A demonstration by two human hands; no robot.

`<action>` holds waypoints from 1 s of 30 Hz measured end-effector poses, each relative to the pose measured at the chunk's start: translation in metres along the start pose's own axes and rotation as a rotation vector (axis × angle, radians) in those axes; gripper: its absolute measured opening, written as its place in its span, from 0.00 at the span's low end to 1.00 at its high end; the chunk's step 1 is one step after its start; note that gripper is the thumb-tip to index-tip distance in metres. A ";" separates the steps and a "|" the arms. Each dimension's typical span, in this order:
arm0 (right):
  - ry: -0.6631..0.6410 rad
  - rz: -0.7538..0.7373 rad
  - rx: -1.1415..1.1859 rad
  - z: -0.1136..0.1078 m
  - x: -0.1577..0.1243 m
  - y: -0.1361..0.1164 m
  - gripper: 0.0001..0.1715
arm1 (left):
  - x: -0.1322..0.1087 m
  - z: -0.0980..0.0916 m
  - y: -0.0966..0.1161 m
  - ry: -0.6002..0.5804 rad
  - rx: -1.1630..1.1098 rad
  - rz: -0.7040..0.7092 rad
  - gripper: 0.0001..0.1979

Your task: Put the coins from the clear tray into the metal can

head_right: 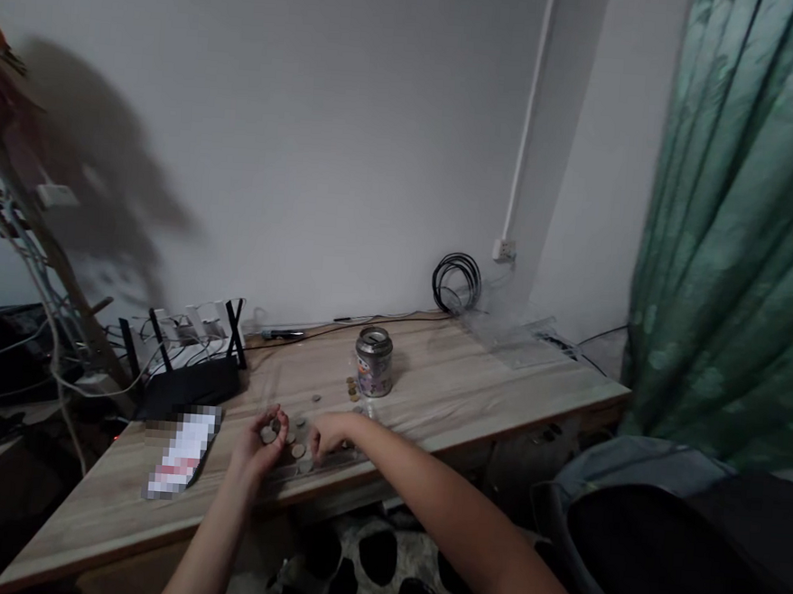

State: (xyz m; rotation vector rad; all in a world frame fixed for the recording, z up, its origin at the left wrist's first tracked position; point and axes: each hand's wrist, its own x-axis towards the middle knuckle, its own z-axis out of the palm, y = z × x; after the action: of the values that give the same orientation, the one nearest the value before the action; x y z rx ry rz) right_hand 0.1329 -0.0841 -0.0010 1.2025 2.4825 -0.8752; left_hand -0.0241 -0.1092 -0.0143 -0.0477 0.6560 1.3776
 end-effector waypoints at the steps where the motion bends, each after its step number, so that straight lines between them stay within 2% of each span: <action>1: -0.011 0.006 0.006 -0.001 0.000 0.000 0.13 | 0.000 0.000 0.000 0.004 0.001 0.006 0.08; 5: -0.040 0.015 0.032 -0.003 0.005 -0.006 0.17 | 0.001 0.000 -0.001 0.002 -0.006 0.014 0.09; 10: 0.080 -0.140 0.008 0.000 0.020 -0.016 0.23 | 0.002 0.001 0.000 0.015 -0.017 -0.016 0.08; 14: 0.002 -0.157 -0.066 0.001 0.027 -0.013 0.15 | 0.003 -0.001 0.000 0.001 -0.022 0.016 0.08; 18: 0.006 -0.127 -0.076 -0.001 0.022 -0.006 0.12 | 0.004 -0.002 -0.001 -0.015 -0.021 0.033 0.09; 21: 0.010 -0.102 -0.053 0.000 0.014 0.001 0.11 | 0.006 -0.002 -0.002 0.026 -0.002 -0.034 0.09; 25: 0.001 -0.049 0.194 -0.004 0.005 0.017 0.13 | 0.011 0.005 0.000 0.046 0.125 -0.154 0.09; 30: 0.213 -0.184 0.646 -0.039 0.004 0.032 0.19 | 0.032 0.024 0.012 -0.071 0.342 -0.264 0.08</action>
State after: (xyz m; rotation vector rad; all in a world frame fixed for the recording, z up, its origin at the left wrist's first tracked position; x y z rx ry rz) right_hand 0.1572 -0.0422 0.0149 1.3065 2.5889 -1.7815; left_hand -0.0241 -0.0682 -0.0048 0.1821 0.7879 0.9965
